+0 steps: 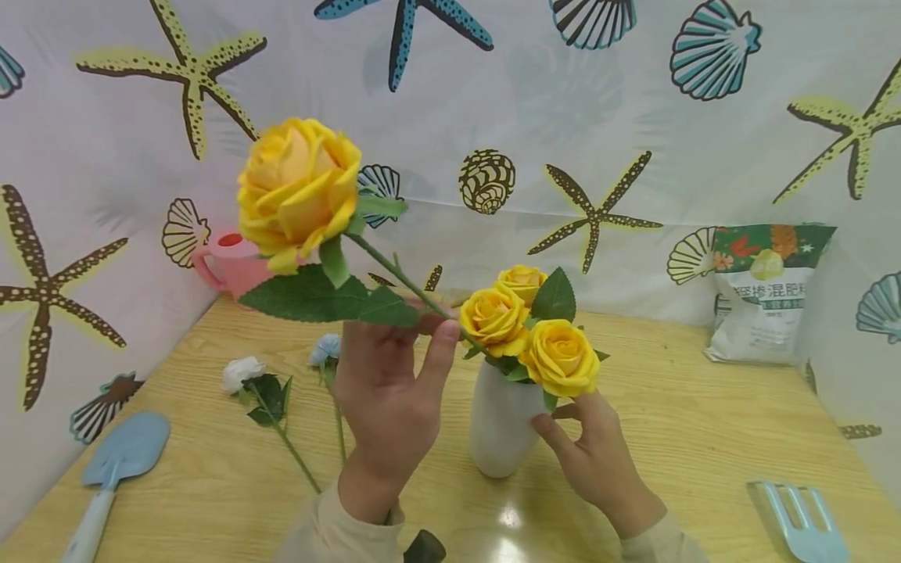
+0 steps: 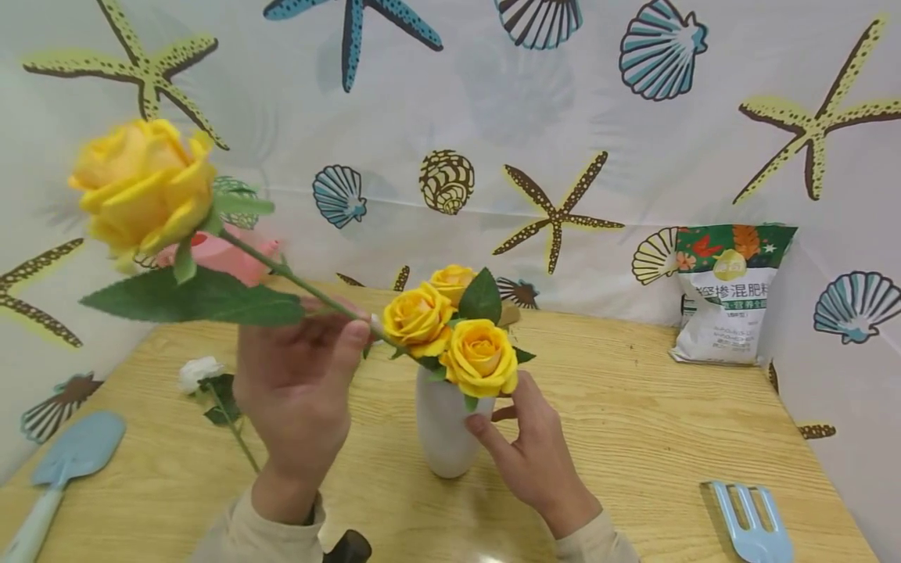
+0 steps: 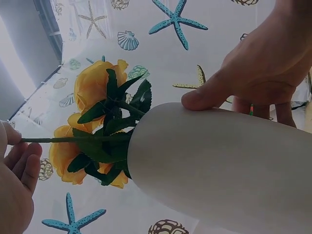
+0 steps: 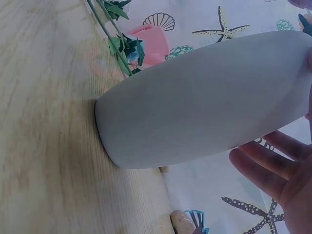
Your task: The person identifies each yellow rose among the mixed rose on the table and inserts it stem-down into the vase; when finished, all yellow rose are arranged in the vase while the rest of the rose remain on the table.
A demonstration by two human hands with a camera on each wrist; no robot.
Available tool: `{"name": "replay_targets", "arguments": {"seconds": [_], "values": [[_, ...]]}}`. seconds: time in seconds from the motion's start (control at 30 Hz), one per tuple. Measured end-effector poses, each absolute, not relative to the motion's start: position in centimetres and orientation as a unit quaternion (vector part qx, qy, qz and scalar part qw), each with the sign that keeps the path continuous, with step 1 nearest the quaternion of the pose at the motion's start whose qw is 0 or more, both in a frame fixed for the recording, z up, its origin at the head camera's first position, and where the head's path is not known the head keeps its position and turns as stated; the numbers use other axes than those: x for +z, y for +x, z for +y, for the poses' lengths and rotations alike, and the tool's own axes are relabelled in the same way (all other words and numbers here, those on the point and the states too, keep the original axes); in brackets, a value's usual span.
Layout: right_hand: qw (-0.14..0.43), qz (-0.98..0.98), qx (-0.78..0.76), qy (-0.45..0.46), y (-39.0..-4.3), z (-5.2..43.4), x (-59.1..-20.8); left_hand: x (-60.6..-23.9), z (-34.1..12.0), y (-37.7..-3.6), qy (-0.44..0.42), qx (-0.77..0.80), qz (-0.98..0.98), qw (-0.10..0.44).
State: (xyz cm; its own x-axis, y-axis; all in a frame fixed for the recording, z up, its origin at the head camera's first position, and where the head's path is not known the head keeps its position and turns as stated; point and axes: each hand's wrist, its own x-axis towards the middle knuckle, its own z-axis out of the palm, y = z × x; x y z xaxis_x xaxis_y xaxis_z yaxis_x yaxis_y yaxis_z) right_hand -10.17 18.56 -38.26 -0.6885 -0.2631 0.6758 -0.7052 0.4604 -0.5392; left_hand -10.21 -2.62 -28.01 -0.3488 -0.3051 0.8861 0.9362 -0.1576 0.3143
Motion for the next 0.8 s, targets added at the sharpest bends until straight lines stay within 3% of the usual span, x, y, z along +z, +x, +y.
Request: {"name": "replay_targets", "arguments": {"seconds": [0.2,0.6,0.8], "values": [[0.256,-0.817,0.425,0.294,-10.2,18.6,-38.2,-28.3,-2.5,-10.1,-0.348,-0.638,-0.522,0.446],[0.252,-0.818,0.426,0.293,-10.1,18.5,-38.3,-28.1,-3.0,-9.9,-0.350,-0.547,-0.591,0.479],[0.258,-0.816,0.426,0.294,-10.1,18.5,-38.1,-27.7,-2.3,-8.8,-0.365,-0.583,-0.582,0.434]]}}
